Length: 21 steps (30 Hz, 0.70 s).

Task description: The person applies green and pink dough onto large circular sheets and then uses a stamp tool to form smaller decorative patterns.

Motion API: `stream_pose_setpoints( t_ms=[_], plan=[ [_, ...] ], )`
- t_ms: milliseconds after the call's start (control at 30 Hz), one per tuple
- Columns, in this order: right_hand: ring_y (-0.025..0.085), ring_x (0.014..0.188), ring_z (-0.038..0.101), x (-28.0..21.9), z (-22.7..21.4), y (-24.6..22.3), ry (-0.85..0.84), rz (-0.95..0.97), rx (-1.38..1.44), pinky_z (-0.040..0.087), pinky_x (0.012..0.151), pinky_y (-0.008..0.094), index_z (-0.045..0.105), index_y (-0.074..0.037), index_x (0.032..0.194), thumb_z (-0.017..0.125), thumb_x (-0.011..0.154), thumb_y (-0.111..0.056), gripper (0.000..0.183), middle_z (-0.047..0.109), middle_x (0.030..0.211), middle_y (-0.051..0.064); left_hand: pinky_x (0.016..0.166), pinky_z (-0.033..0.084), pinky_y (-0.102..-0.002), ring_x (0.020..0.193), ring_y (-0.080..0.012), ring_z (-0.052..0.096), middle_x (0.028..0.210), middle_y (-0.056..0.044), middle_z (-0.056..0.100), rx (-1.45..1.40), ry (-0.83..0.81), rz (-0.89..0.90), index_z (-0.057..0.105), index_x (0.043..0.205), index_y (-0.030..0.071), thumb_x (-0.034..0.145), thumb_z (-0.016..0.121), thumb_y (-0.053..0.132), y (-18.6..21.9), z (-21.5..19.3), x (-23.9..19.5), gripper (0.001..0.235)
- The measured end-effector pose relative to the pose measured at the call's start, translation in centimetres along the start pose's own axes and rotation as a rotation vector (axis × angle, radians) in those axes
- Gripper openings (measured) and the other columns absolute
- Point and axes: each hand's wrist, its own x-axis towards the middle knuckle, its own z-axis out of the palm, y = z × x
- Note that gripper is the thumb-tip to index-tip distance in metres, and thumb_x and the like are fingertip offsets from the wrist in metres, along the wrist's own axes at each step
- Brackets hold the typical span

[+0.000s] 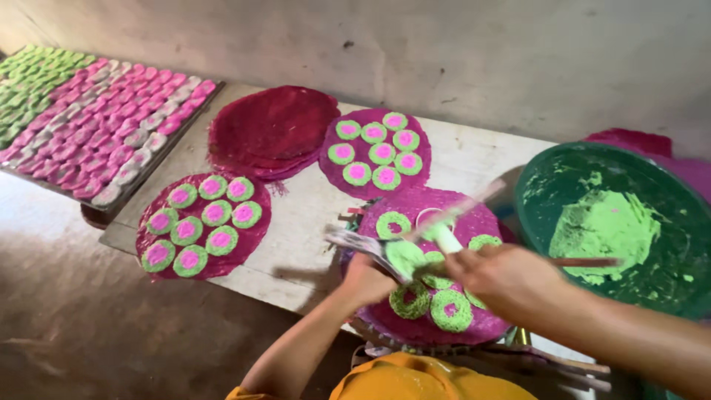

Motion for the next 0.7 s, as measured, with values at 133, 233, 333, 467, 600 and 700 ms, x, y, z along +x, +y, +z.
stream_pose_setpoints(
  t_ms=[133,233,333,467,600,700],
  plan=[
    [0.016,0.076,0.071,-1.5,-4.2,2.2,-0.165,0.224,0.052,0.059,0.056,0.033,0.06,-0.017,0.126,0.06,0.09,-0.017,0.036,0.068,0.093,0.0,0.103,0.047,-0.043,0.126,-0.0377,0.058,0.141,-0.019,0.059,0.606,0.38,0.506,0.059,0.141,0.009,0.085,0.08,0.033,2.2,-5.8,0.0,0.064],
    [0.018,0.069,0.07,1.6,-3.3,1.0,-0.229,0.156,0.06,0.057,0.048,0.034,0.051,-0.013,0.136,0.059,0.09,-0.011,0.046,0.063,0.101,0.007,0.108,0.047,-0.044,0.13,-0.0356,0.058,0.144,-0.018,0.057,0.487,0.308,0.682,0.055,0.138,0.011,0.085,0.075,0.037,3.6,-5.0,-0.2,0.062],
    [0.019,0.066,0.069,5.3,0.1,-2.0,-0.258,0.015,-0.186,0.054,0.044,0.032,0.057,0.006,0.116,0.053,0.098,-0.009,0.024,0.066,0.086,0.01,0.087,0.063,-0.045,0.109,-0.0352,0.071,0.14,-0.01,0.062,0.272,-0.12,-0.307,0.039,0.159,0.028,0.098,0.054,0.035,4.4,-3.0,0.3,0.063],
    [0.023,0.068,0.071,4.4,0.4,-3.2,-0.144,0.059,0.021,0.055,0.049,0.038,0.059,-0.001,0.112,0.054,0.094,-0.01,0.02,0.066,0.085,0.011,0.09,0.056,-0.041,0.119,-0.0294,0.062,0.138,-0.012,0.063,0.631,0.045,0.286,0.055,0.144,0.016,0.094,0.059,0.03,3.6,-2.1,-0.1,0.052],
    [0.021,0.069,0.073,0.0,-5.3,0.3,-0.251,0.29,0.173,0.058,0.05,0.038,0.058,-0.013,0.129,0.055,0.092,-0.013,0.038,0.068,0.089,0.004,0.095,0.053,-0.043,0.125,-0.0336,0.055,0.14,-0.016,0.057,0.607,0.213,0.21,0.052,0.142,0.01,0.092,0.065,0.041,2.4,-4.8,0.6,0.06],
    [0.022,0.069,0.073,0.1,-6.8,1.8,-0.228,0.296,0.07,0.059,0.05,0.038,0.06,-0.016,0.126,0.057,0.088,-0.014,0.039,0.068,0.09,0.005,0.103,0.05,-0.046,0.136,-0.0319,0.05,0.153,-0.013,0.049,0.597,0.171,0.274,0.047,0.147,0.014,0.088,0.067,0.039,3.0,-5.8,1.5,0.067]
  ],
)
